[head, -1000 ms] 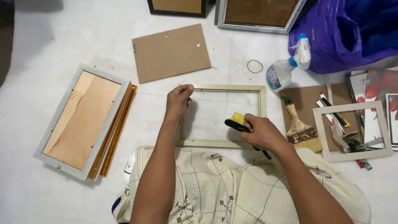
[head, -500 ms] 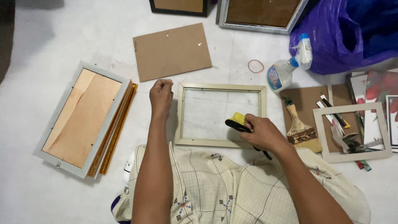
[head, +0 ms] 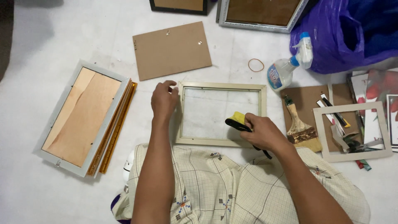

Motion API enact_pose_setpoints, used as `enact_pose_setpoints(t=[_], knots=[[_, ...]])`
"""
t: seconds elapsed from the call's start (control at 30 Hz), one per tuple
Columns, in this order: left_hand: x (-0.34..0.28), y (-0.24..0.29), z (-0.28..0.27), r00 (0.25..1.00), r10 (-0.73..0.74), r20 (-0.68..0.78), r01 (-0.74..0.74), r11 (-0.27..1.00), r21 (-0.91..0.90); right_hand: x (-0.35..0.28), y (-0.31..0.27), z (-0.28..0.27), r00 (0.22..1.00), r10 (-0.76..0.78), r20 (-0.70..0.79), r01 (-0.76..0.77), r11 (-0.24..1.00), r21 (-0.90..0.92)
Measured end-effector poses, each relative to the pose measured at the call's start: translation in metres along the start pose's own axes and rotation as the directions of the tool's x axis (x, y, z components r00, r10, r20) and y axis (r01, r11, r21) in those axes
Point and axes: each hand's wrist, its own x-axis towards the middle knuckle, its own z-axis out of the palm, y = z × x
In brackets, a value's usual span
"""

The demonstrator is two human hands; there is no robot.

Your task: Assembling a picture frame by cleaning the glass and inserting the backing board

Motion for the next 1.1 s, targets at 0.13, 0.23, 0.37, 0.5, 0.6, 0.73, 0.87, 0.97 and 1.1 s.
enact_pose_setpoints(t=[0.13,0.23,0.37,0.5,0.6,0.73,0.87,0.97,1.1], knots=[[-0.007,-0.002,0.02,0.992,0.025,0.121,-0.047,0.981,0.19,0.004,0.005,0.0,1.0,-0.004,-0.001,0.004,1.0,0.005],[-0.025,0.009,0.019,0.971,-0.022,0.237,-0.039,0.967,0.251,0.001,0.002,-0.002,1.0,-0.003,-0.003,0.003,0.999,0.035],[-0.036,0.021,0.016,0.96,-0.001,0.28,-0.11,0.919,0.379,-0.001,0.0,-0.002,1.0,0.003,-0.002,-0.003,1.0,0.026],[-0.046,0.039,0.008,0.946,-0.053,0.321,-0.107,0.881,0.461,0.0,0.006,-0.002,1.0,-0.017,-0.003,0.017,0.999,0.031],[-0.043,0.034,0.017,0.942,-0.038,0.333,-0.142,0.854,0.5,-0.002,0.002,-0.004,1.0,-0.016,-0.003,0.016,0.999,0.043],[-0.05,0.053,0.0,0.954,-0.006,0.299,-0.136,0.883,0.45,-0.006,-0.003,-0.006,1.0,-0.014,-0.008,0.015,0.999,0.03],[-0.031,0.035,-0.008,0.998,-0.065,-0.023,0.065,0.997,-0.031,-0.001,0.004,-0.003,1.0,-0.016,-0.014,0.016,0.999,0.034],[-0.01,0.003,-0.004,0.969,0.022,-0.247,0.001,0.996,0.095,-0.001,0.003,-0.003,1.0,-0.007,-0.019,0.007,1.0,0.029],[-0.001,-0.018,-0.009,0.912,0.003,-0.411,0.075,0.982,0.174,0.002,0.005,-0.001,1.0,-0.014,-0.02,0.015,1.0,0.026]])
